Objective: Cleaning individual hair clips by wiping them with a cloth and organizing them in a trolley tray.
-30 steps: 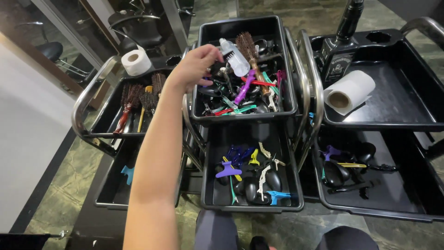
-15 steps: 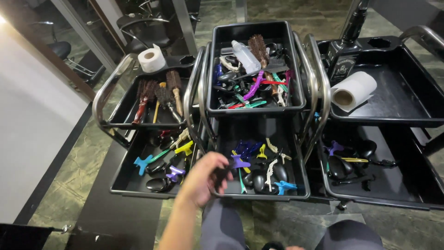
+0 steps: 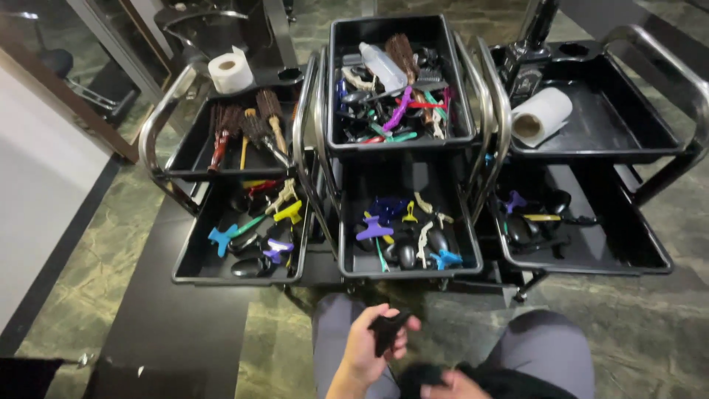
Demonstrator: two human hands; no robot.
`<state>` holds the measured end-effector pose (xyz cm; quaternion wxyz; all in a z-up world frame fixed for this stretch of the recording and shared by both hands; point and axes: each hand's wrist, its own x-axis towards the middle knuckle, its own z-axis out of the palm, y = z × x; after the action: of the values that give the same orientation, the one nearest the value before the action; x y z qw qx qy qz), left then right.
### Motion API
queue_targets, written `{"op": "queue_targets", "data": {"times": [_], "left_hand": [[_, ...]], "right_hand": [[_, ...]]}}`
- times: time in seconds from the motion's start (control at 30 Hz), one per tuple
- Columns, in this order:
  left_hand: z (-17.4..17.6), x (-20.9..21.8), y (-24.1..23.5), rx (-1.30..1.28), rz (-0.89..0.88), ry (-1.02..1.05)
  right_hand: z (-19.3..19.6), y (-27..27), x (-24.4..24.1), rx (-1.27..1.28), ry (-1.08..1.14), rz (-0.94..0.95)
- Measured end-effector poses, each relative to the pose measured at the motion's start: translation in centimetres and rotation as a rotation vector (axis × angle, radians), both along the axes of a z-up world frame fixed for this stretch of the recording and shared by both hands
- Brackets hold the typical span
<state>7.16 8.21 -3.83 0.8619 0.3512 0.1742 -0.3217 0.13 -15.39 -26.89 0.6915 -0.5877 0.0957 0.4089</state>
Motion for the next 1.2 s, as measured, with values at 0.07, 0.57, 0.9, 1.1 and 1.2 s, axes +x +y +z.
{"op": "queue_targets", "data": {"times": [0.07, 0.57, 0.9, 1.1, 1.2], "left_hand": [[0.9, -1.2, -0.4, 0.221, -0.035, -0.303], [2.2, -1.5, 1.0, 0.262, 0.081, -0.253], [5.6, -5.1, -4.8, -0.026, 0.315, -0.300], [4.4, -8.6, -7.5, 0.305, 0.033, -0.748], [6.1, -9.7, -7.7, 0.290, 0.031, -1.015]], "right_hand": [[12.2, 0.8, 2.3, 0.060, 0.009, -0.197], [25.4, 0.7, -2.1, -0.159, -1.158, 0.088], [25.4, 6.2, -3.1, -0.214, -1.094, -0.555], [27.6, 4.2, -0.2, -0.453, -1.149, -0.662], [28.7, 3.9, -0.6, -0.142, -0.962, -0.624]]}}
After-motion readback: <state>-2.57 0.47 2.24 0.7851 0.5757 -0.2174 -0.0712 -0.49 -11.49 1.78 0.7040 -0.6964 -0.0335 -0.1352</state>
